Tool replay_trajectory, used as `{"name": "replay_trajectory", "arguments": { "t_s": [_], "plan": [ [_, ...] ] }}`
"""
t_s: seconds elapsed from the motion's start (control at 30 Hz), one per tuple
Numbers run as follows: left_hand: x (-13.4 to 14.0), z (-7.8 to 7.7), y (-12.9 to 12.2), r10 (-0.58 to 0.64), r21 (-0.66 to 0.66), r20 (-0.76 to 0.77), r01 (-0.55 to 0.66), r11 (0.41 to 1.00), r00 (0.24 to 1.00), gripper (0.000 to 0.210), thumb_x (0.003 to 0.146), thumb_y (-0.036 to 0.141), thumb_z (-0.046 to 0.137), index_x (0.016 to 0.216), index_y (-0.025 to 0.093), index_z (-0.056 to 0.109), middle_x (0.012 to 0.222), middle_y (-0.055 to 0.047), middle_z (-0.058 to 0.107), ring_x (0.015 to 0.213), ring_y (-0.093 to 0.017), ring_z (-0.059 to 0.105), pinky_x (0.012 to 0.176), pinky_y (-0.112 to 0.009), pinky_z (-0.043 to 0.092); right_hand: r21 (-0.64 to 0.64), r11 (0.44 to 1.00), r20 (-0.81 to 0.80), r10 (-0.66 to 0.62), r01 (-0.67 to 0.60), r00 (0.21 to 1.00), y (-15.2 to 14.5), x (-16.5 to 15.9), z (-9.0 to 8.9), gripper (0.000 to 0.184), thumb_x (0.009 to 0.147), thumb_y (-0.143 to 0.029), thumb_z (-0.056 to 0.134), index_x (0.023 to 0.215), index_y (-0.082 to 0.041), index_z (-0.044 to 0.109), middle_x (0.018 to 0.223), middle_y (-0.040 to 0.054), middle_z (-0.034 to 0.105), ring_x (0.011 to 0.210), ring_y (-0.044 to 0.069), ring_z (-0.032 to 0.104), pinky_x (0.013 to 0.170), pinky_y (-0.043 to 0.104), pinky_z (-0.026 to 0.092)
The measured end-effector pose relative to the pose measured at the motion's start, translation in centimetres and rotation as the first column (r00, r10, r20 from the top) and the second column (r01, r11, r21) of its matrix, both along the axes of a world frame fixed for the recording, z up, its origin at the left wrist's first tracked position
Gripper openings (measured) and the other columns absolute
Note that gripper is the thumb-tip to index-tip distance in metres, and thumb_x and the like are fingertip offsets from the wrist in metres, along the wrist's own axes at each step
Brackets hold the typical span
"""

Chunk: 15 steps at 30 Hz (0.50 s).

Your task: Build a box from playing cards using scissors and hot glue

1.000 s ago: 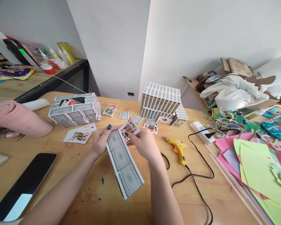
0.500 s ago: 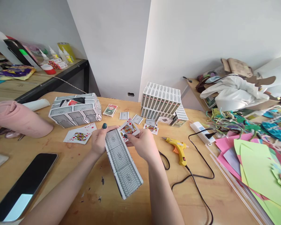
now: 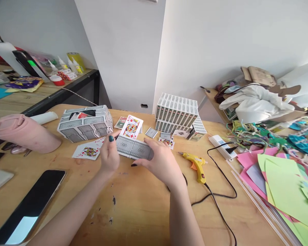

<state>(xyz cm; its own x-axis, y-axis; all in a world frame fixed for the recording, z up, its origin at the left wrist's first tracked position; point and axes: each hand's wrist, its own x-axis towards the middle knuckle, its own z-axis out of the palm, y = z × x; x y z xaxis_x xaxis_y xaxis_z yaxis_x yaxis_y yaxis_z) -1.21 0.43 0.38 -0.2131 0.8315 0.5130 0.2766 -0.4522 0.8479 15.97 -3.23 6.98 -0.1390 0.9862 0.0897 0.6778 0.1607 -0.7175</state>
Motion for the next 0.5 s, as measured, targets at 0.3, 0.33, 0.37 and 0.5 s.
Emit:
{"name": "replay_trajectory", "arguments": {
  "t_s": [0.3, 0.33, 0.37, 0.5],
  "plan": [
    [-1.3, 0.3, 0.5, -0.587, -0.264, 0.133, 0.6, 0.755, 0.798, 0.063, 0.07, 0.037, 0.075, 0.122, 0.017, 0.046, 0.119, -0.014, 0.058, 0.11, -0.027, 0.055, 0.091, -0.038, 0.046, 0.225, 0.963, 0.357, 0.061, -0.149, 0.932, 1.3, -0.7, -1.6, 0.053, 0.073, -0.034, 0.068, 0.122, -0.022, 0.053, 0.119, 0.0111, 0.063, 0.115, 0.031, 0.053, 0.109, 0.064, 0.014],
    [-1.8, 0.7, 0.7, -0.629, -0.293, 0.139, 0.638, 0.712, 0.765, 0.064, 0.068, 0.034, 0.076, 0.121, 0.016, 0.047, 0.121, -0.014, 0.058, 0.111, -0.028, 0.056, 0.092, -0.039, 0.046, 0.223, 0.96, 0.345, 0.082, -0.167, 0.935, 1.3, -0.4, -1.5, 0.053, 0.073, -0.034, 0.068, 0.123, -0.023, 0.053, 0.12, 0.0102, 0.063, 0.116, 0.031, 0.053, 0.11, 0.063, 0.013],
    [-2.2, 1.1, 0.7, -0.655, -0.313, 0.142, 0.661, 0.682, 0.742, 0.067, 0.066, 0.032, 0.078, 0.122, 0.016, 0.047, 0.123, -0.014, 0.057, 0.113, -0.029, 0.055, 0.093, -0.039, 0.046, 0.225, 0.958, 0.334, 0.097, -0.18, 0.938, 1.4, -0.2, -1.5, 0.053, 0.073, -0.034, 0.068, 0.123, -0.024, 0.053, 0.119, 0.0095, 0.063, 0.116, 0.03, 0.053, 0.111, 0.062, 0.012],
    [-2.8, 2.2, 0.6, -0.681, -0.373, 0.091, 0.658, 0.654, 0.727, 0.076, 0.058, 0.026, 0.083, 0.124, 0.018, 0.048, 0.128, -0.014, 0.056, 0.117, -0.031, 0.054, 0.095, -0.041, 0.045, 0.251, 0.945, 0.306, 0.128, -0.21, 0.943, 1.3, 0.1, -1.3, 0.055, 0.071, -0.034, 0.07, 0.121, -0.022, 0.054, 0.118, 0.0083, 0.064, 0.11, 0.027, 0.056, 0.112, 0.057, 0.016]
  ]
}}
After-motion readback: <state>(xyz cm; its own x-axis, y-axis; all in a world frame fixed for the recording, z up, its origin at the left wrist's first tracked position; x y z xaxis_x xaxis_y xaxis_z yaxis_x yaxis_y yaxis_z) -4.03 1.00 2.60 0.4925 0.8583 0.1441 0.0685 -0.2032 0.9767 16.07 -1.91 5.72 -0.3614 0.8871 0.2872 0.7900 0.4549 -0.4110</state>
